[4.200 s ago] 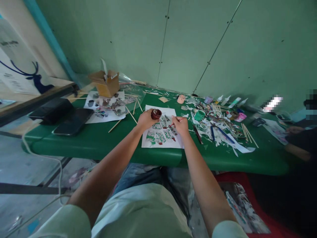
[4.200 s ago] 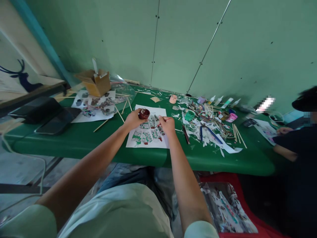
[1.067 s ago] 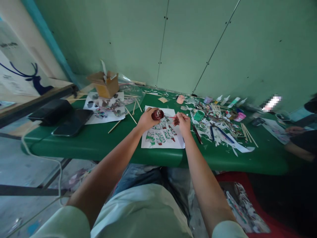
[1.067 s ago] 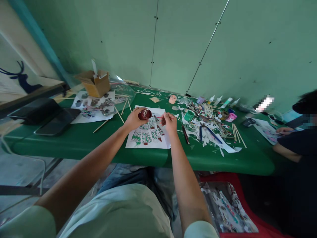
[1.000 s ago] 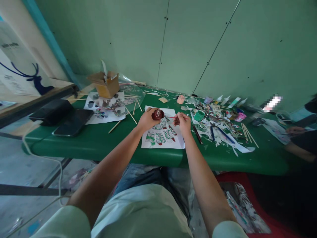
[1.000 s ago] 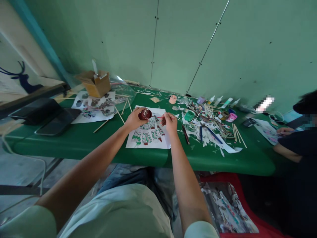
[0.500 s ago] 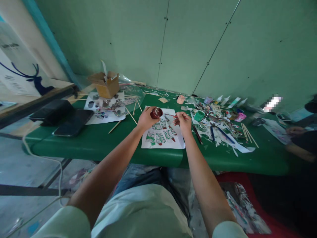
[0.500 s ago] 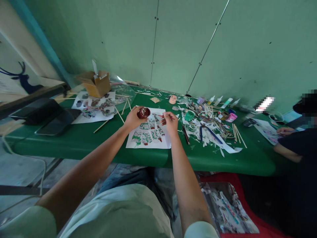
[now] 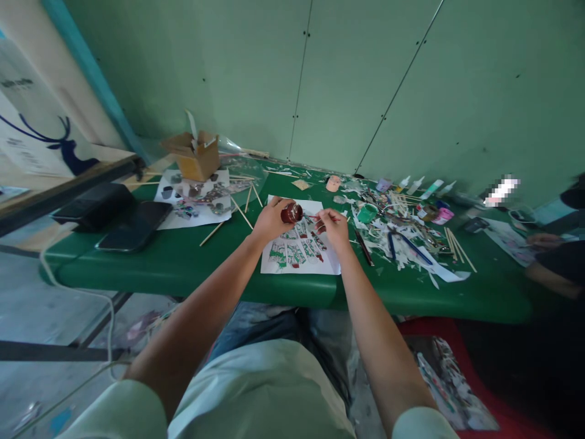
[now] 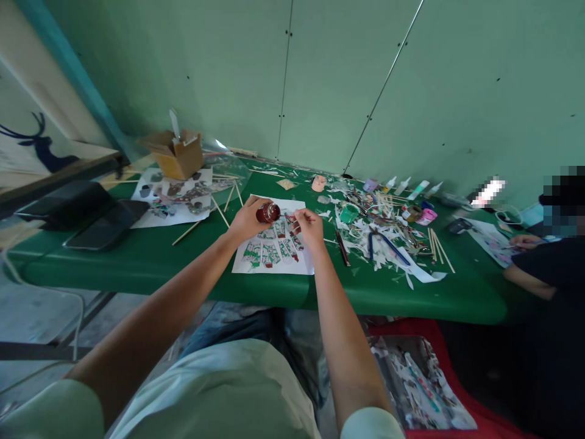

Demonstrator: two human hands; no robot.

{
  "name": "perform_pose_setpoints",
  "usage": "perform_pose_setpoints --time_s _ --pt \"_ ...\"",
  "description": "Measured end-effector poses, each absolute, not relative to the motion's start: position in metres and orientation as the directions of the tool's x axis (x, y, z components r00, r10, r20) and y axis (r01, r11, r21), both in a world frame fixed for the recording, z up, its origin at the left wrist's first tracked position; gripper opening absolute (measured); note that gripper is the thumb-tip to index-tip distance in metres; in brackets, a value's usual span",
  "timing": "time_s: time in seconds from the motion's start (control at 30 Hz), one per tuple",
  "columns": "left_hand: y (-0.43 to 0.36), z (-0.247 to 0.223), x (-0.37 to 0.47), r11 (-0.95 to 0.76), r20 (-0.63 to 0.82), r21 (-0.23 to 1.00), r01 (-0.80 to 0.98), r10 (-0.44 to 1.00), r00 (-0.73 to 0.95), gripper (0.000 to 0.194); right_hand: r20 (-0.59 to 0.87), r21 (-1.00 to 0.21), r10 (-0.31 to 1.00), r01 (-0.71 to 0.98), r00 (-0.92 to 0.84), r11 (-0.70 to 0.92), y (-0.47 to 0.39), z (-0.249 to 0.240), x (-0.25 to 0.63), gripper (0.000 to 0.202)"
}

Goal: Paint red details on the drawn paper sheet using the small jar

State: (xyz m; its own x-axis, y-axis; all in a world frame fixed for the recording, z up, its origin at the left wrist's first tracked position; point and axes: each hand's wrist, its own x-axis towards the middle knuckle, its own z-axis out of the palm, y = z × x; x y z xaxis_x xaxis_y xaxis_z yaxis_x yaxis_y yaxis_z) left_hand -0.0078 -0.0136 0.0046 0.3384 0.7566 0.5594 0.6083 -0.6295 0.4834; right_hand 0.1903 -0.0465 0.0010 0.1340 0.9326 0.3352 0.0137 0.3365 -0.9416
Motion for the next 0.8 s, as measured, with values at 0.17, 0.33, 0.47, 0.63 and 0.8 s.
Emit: perform_pose_setpoints --time_s 0.17,0.33,0.47,0.63,0.8 --pt "-0.0141 0.0053 -0.0083 -0.627 0.558 0.499 0.598 0.761 0.332 0.059 0.313 -0.941 0.928 -0.064 0.202 0.331 -0.0481 0.0042 0.1913 0.035" --pt "-0.0148 0.0064 -0.0078 -0.624 0.549 0.495 0.605 0.764 0.339 0.059 0.302 -0.951 0.948 -0.029 0.097 0.306 -0.0496 0.0039 0.1887 0.032" --pt "-0.0153 0.0075 -0.0078 -0.608 0.547 0.517 0.602 0.776 0.314 0.058 0.284 -0.957 0.955 -0.035 0.087 0.288 -0.0492 0.0029 0.1905 0.032" --pt "-0.0137 0.0105 -0.0091 -0.5 0.568 0.635 0.589 0.819 0.083 0.057 0.275 -0.928 0.924 -0.18 0.266 0.328 -0.0471 0.0035 0.1972 0.036" --pt "-0.0099 0.0112 -0.0111 -0.433 0.581 0.713 0.552 0.805 -0.119 0.057 0.255 -0.93 0.925 -0.191 0.281 0.315 -0.0473 0.0055 0.1976 0.038"
